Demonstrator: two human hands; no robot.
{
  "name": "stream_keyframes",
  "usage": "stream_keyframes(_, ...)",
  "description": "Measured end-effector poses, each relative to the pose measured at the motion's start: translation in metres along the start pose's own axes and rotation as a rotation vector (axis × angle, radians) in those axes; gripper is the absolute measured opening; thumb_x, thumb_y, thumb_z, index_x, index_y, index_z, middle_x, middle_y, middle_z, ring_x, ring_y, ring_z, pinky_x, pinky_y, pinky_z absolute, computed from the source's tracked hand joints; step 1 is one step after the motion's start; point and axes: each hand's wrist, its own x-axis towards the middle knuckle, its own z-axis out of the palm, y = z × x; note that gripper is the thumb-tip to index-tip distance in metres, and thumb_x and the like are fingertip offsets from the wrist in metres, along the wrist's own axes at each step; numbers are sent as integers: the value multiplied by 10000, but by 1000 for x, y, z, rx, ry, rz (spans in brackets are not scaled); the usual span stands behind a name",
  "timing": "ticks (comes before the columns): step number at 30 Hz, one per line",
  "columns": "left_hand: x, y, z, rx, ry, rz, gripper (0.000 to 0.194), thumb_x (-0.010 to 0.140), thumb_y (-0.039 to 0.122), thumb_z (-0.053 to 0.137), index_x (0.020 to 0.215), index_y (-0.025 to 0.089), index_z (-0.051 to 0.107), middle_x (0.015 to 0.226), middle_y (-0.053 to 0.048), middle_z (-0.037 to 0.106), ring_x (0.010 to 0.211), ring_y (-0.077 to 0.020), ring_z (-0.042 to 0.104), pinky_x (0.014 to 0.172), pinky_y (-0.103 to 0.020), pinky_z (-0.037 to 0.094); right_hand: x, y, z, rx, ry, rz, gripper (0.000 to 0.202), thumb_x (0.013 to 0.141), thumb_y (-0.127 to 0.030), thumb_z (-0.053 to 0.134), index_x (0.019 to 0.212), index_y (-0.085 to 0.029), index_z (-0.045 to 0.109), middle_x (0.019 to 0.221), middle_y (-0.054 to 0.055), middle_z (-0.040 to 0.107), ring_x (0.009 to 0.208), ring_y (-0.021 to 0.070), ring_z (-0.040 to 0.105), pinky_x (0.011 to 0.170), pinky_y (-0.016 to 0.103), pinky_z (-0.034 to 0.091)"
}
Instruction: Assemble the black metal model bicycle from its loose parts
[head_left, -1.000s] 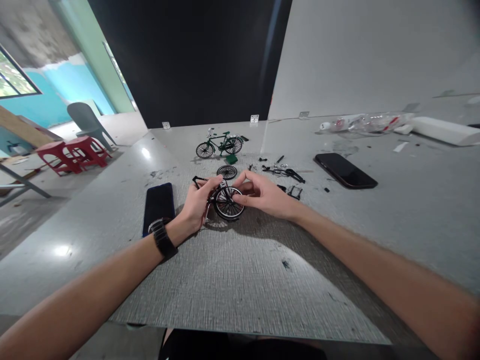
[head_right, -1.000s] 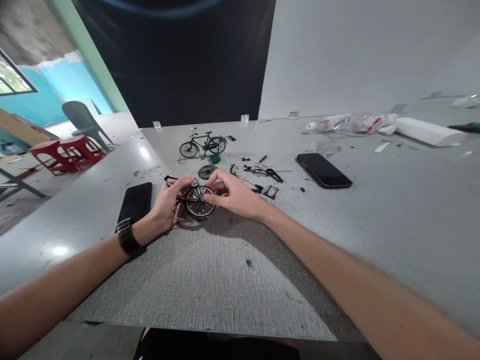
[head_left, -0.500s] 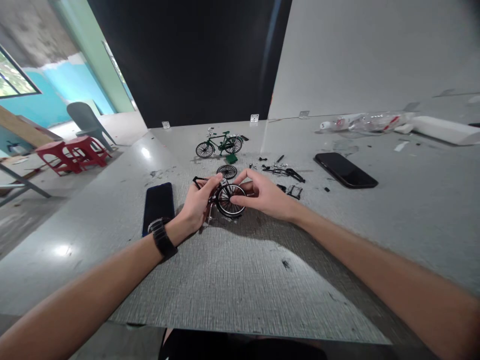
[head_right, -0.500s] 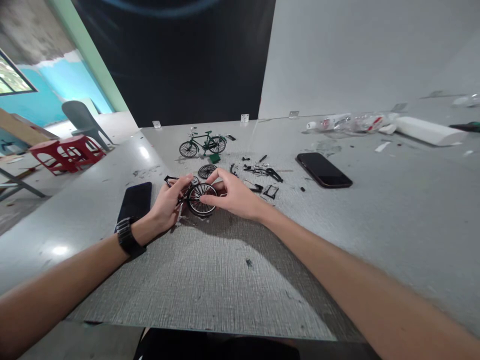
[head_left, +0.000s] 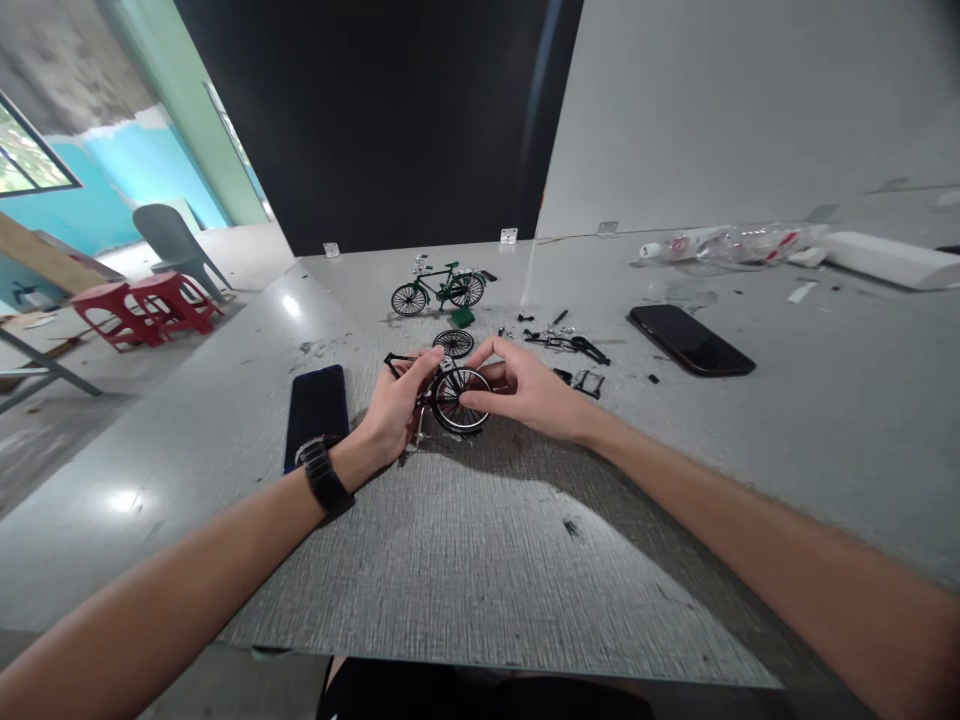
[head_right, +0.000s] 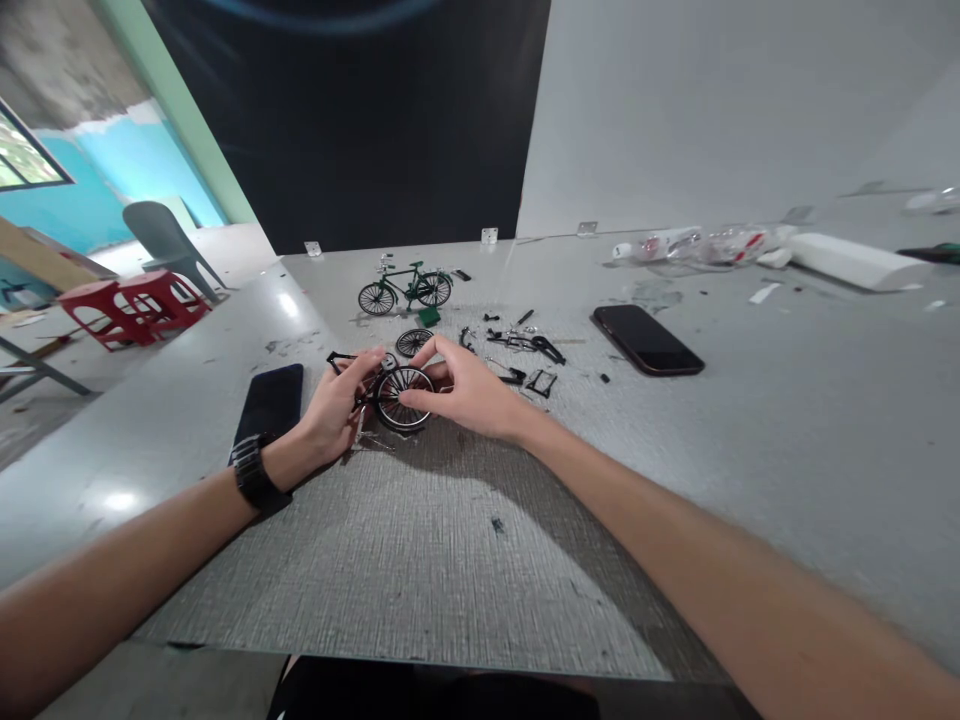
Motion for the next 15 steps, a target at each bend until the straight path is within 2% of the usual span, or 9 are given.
stream_keyframes(5, -2, 1, 0, -13, -28, -26, 316, 752, 425, 782, 707, 154, 626, 639, 6, 606, 518, -90, 528, 489, -218, 421, 0, -2, 1, 18, 18, -14, 361, 845, -415, 704, 1050, -228, 473, 922, 55, 709, 836, 220, 673, 709, 384, 509)
stream_keyframes(9, -2, 1, 0, 4, -60, 2, 266, 751, 386, 782, 757, 151, 657, 683, -6, 634, 565, -100, 564, 535, -220, 459, 0, -3, 1, 22, 25, -19, 367, 840, -419, 707, 1056, -225, 483, 953, 67, 715, 871, 230, 683, 743, 401, 518)
stream_keyframes(15, -2, 0, -1, -2, -35, 15, 223, 743, 346, 773, 752, 172, 634, 640, 18, 584, 560, -101, 531, 511, -211, 419, -1, -3, 2, -13, 10, -20, 379, 851, -440, 701, 1077, -231, 480, 936, 55, 710, 827, 211, 667, 695, 370, 494)
